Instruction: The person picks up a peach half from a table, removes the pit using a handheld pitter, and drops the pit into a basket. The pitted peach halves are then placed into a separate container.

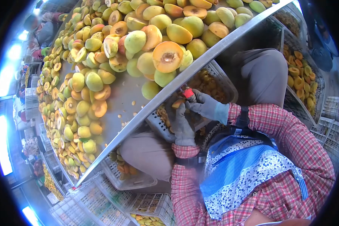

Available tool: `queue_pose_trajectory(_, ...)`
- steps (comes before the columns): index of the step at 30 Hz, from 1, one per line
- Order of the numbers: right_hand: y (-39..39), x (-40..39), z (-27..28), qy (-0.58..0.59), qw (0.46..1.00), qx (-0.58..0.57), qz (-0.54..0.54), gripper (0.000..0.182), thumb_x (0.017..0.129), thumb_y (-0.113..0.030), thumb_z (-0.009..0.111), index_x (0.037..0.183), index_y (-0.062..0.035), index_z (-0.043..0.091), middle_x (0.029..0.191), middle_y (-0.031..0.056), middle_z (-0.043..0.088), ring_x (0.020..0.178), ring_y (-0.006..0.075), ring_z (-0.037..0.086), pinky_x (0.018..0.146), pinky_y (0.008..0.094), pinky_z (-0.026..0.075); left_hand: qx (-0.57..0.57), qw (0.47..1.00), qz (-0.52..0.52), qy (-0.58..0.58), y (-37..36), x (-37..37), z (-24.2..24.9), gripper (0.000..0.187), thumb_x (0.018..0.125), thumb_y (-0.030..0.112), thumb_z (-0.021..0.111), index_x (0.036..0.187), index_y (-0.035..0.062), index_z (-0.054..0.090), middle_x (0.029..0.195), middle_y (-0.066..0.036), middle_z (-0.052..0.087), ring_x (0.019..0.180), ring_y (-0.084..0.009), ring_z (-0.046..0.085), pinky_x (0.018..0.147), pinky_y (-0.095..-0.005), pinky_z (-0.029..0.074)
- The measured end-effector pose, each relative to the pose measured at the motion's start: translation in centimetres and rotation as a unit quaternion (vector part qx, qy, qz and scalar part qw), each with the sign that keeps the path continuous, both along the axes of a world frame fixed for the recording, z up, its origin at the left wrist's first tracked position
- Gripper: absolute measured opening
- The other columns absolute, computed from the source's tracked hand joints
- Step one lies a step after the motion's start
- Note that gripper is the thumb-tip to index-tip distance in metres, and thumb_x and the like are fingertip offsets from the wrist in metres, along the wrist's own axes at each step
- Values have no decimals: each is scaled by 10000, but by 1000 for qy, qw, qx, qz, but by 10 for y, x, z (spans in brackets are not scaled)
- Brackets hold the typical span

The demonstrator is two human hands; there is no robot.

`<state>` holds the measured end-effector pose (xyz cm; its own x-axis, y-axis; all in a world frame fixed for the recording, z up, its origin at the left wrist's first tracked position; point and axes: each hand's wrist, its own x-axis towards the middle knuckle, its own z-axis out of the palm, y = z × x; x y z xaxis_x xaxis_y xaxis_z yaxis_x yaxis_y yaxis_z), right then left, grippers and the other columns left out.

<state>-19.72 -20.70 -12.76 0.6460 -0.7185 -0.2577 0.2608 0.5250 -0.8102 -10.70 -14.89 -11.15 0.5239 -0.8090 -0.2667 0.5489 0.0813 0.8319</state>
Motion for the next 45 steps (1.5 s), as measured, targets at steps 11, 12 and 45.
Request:
queue_pose_trajectory(11,-20,-6,27,149,983,56,94,335,888,-298,516,1127,-77,438,744,33,543,399,86,426,358,219,347,30,998,41,43,-2,4,21,406,868,77,495,1254,24,381,1166,-116,468,1080,-221,486,931,-346,416)
queue_pose_trajectory(12,-19,-9,43,198,970,87,111,311,891,-301,509,1090,-69,450,744,34,545,428,78,451,370,217,356,39,993,50,96,-2,6,26,409,872,83,496,1257,17,376,1168,-123,470,1084,-229,488,942,-353,412)
queue_pose_trajectory(45,-19,-12,87,347,846,-132,382,467,904,-325,478,1267,-67,341,787,104,602,635,191,576,593,290,470,62,913,52,-400,2,0,-2,392,821,46,560,1157,-10,367,1010,-146,463,907,-203,541,769,-320,505)
